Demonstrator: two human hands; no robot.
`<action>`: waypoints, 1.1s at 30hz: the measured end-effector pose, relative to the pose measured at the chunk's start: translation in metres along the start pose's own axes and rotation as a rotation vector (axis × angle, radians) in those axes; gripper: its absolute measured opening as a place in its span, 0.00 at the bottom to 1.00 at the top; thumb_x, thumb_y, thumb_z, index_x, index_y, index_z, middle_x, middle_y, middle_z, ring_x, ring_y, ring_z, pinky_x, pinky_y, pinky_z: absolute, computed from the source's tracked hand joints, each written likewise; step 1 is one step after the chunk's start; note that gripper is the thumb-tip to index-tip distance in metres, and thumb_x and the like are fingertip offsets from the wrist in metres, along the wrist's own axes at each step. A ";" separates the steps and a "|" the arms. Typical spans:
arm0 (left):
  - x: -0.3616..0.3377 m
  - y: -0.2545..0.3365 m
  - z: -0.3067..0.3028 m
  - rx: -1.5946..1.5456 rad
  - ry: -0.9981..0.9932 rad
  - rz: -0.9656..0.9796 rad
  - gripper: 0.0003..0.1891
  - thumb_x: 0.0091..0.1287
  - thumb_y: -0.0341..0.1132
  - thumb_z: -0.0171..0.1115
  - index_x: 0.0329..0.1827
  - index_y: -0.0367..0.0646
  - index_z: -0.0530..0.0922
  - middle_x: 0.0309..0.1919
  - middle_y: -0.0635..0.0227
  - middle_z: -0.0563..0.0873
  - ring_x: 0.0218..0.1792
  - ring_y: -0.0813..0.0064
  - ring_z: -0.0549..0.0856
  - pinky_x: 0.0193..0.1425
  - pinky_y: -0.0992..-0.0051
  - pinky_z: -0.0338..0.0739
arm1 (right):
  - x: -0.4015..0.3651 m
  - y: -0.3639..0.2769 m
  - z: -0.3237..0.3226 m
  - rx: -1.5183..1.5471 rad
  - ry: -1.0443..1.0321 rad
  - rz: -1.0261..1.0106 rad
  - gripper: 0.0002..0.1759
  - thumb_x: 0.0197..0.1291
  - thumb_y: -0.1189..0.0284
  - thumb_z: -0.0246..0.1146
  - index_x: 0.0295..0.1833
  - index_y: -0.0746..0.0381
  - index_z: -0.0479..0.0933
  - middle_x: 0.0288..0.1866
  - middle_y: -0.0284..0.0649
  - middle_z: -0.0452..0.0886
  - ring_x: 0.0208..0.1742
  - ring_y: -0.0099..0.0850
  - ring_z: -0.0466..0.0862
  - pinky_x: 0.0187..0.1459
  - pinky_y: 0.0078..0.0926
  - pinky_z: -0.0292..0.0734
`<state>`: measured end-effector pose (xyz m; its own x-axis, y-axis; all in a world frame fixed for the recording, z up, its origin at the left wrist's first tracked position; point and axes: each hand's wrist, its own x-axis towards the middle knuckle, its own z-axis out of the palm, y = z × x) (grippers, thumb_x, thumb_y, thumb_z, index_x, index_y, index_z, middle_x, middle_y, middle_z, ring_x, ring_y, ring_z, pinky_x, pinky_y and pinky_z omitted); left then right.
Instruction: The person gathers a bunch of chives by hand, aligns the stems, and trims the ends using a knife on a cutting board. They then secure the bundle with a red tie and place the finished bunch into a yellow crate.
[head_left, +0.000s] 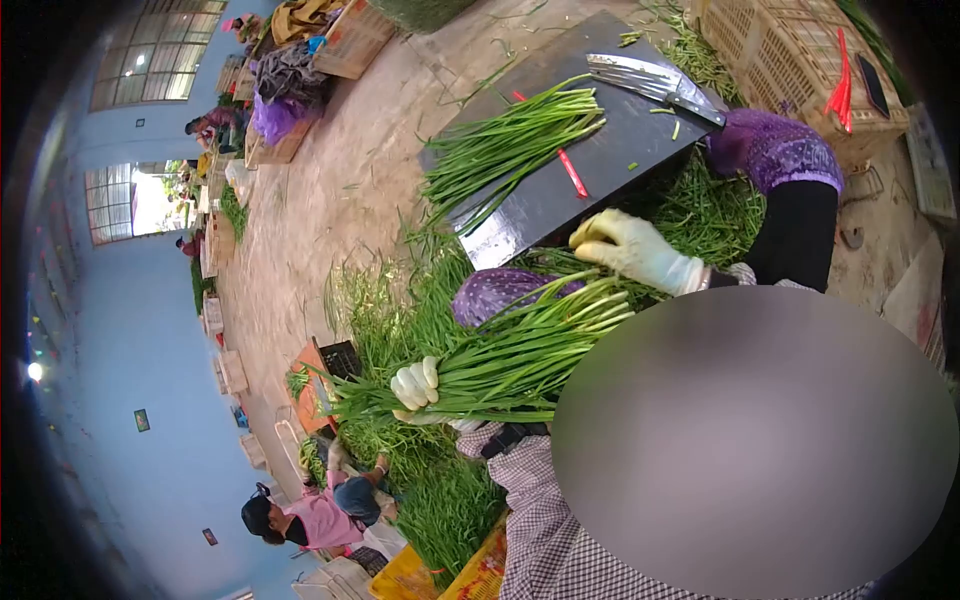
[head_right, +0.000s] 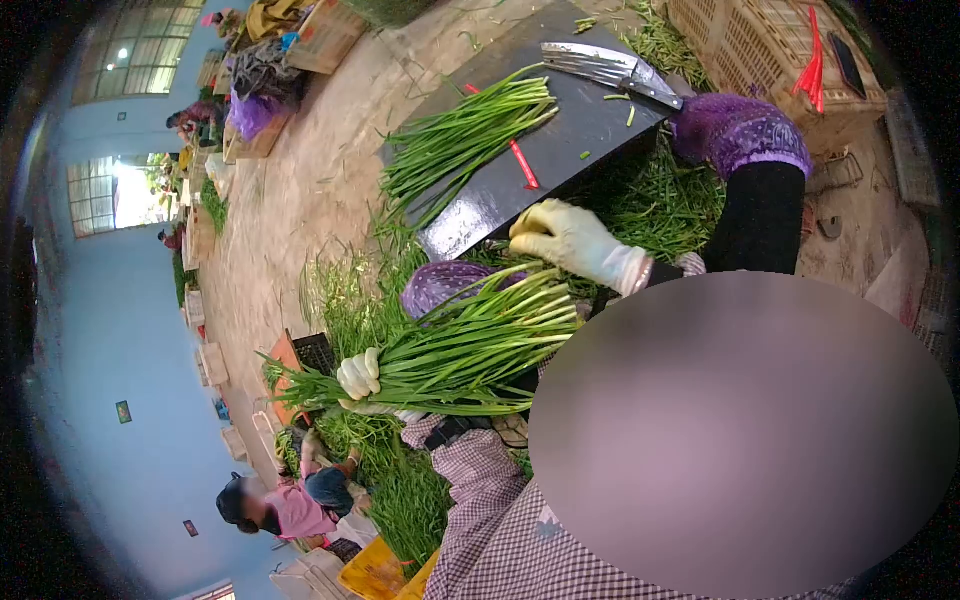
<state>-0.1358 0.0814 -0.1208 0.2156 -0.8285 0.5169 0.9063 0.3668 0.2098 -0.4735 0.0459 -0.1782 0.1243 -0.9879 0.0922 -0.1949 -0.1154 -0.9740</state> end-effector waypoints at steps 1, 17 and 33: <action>-0.002 0.004 -0.003 0.017 0.001 0.008 0.16 0.75 0.41 0.65 0.28 0.52 0.69 0.23 0.79 0.70 0.25 0.77 0.74 0.45 0.69 0.74 | -0.002 -0.008 -0.006 -0.110 0.111 -0.073 0.14 0.69 0.60 0.68 0.48 0.59 0.86 0.46 0.39 0.86 0.49 0.38 0.85 0.53 0.35 0.80; 0.006 -0.010 0.032 0.143 -0.157 -0.025 0.17 0.75 0.45 0.67 0.30 0.50 0.74 0.26 0.77 0.75 0.27 0.78 0.77 0.44 0.71 0.75 | -0.013 -0.019 0.046 0.017 -0.307 0.017 0.18 0.70 0.55 0.66 0.41 0.60 0.86 0.40 0.43 0.87 0.42 0.40 0.86 0.46 0.37 0.79; -0.011 0.023 -0.015 0.035 0.119 0.087 0.14 0.68 0.35 0.69 0.29 0.52 0.71 0.23 0.80 0.70 0.24 0.79 0.73 0.45 0.70 0.75 | -0.016 -0.020 -0.079 0.495 -0.377 0.070 0.16 0.75 0.60 0.63 0.39 0.63 0.80 0.42 0.34 0.82 0.46 0.27 0.80 0.50 0.28 0.77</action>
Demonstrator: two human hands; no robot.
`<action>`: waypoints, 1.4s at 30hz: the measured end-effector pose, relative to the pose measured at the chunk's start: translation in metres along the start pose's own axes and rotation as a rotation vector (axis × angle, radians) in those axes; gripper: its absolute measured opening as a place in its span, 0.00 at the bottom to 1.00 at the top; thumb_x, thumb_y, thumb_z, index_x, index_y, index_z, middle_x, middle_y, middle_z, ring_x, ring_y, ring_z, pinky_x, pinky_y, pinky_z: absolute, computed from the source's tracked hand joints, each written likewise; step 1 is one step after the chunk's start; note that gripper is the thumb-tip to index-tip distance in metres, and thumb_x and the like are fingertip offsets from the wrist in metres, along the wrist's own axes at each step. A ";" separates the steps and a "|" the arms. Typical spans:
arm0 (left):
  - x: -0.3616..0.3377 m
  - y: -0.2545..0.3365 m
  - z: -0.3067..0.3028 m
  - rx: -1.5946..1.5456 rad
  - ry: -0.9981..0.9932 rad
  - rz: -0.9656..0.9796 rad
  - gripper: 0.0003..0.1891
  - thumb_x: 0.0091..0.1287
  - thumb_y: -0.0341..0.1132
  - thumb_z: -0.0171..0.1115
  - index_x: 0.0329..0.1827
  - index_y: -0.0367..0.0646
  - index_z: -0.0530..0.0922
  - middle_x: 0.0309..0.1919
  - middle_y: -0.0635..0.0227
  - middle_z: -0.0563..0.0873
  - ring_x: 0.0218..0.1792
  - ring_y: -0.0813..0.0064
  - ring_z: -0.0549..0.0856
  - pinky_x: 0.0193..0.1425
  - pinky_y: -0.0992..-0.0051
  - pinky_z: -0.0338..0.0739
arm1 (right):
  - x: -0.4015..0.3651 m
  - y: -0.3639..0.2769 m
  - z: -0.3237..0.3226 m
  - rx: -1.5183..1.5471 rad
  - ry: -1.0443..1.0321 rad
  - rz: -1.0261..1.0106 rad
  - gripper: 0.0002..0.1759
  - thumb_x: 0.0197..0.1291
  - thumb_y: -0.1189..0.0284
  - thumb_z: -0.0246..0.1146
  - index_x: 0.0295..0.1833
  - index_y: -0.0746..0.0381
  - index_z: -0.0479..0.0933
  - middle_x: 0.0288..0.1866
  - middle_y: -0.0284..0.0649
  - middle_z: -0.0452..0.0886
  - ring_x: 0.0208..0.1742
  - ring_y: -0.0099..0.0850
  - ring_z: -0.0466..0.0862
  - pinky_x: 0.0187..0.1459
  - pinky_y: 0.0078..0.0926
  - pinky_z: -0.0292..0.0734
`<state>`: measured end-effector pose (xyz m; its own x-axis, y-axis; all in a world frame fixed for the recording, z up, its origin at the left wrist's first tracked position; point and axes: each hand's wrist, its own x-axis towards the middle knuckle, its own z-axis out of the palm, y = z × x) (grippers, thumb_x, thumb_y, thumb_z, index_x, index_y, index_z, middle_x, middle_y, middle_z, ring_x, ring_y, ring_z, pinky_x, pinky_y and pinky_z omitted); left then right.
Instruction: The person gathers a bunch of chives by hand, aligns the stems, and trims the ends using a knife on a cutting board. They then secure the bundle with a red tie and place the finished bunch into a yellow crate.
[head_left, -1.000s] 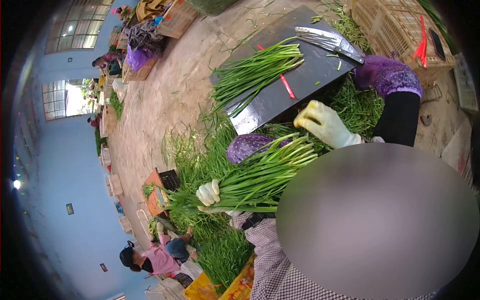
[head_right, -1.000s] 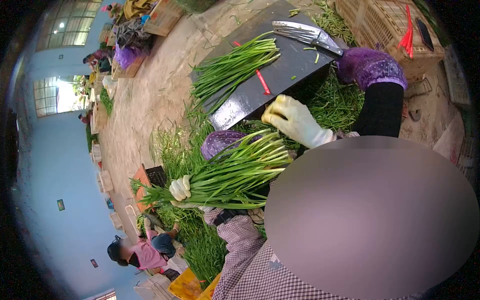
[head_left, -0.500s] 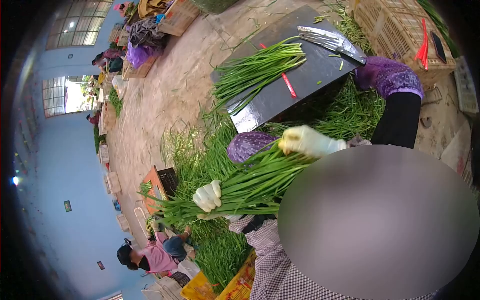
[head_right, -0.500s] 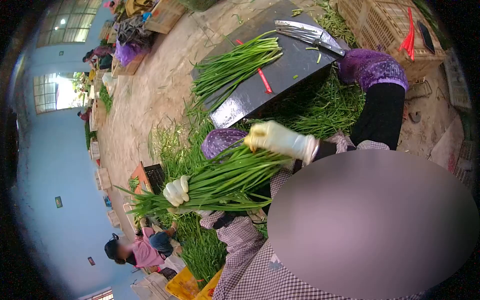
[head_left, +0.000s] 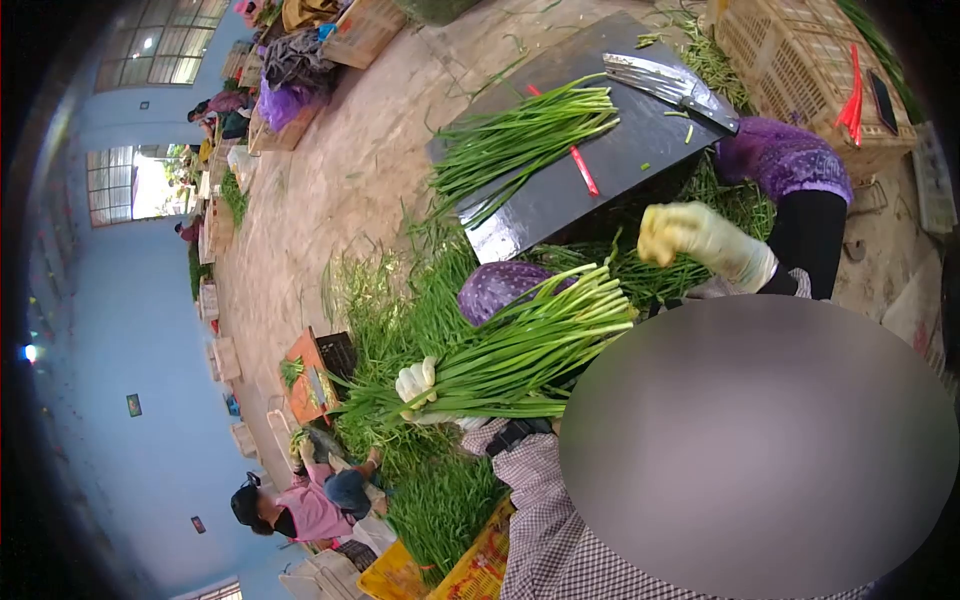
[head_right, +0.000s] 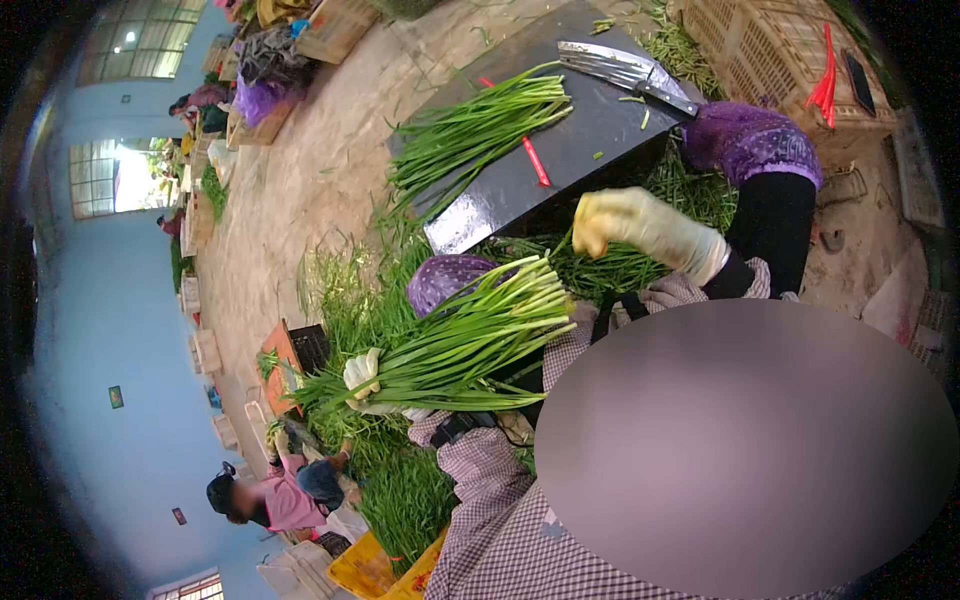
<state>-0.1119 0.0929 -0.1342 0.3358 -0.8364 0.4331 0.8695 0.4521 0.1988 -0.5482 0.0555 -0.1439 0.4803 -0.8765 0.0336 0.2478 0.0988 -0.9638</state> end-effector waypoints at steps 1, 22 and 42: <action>0.001 0.001 -0.002 -0.044 -0.019 -0.014 0.14 0.69 0.35 0.69 0.28 0.52 0.71 0.24 0.79 0.72 0.24 0.79 0.73 0.45 0.70 0.75 | 0.000 0.004 0.010 -0.008 -0.050 0.019 0.14 0.74 0.63 0.63 0.43 0.63 0.83 0.41 0.37 0.85 0.43 0.31 0.84 0.49 0.29 0.80; -0.002 0.002 0.002 0.060 -0.014 0.060 0.16 0.69 0.35 0.69 0.27 0.52 0.70 0.24 0.81 0.72 0.26 0.80 0.74 0.46 0.71 0.74 | 0.033 0.071 0.042 -1.615 0.203 0.061 0.05 0.58 0.68 0.66 0.36 0.56 0.84 0.39 0.37 0.84 0.41 0.36 0.87 0.41 0.38 0.81; 0.004 -0.020 0.032 -0.042 -0.106 0.007 0.15 0.70 0.35 0.66 0.26 0.53 0.70 0.23 0.80 0.70 0.24 0.79 0.71 0.43 0.72 0.70 | 0.047 0.083 0.096 -0.836 0.042 -0.033 0.15 0.66 0.58 0.67 0.41 0.60 0.85 0.42 0.43 0.82 0.46 0.43 0.84 0.48 0.42 0.79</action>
<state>-0.1392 0.0903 -0.1084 0.3039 -0.7945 0.5257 0.8823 0.4429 0.1592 -0.4240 0.0675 -0.1966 0.4483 -0.8911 0.0710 -0.4526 -0.2947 -0.8416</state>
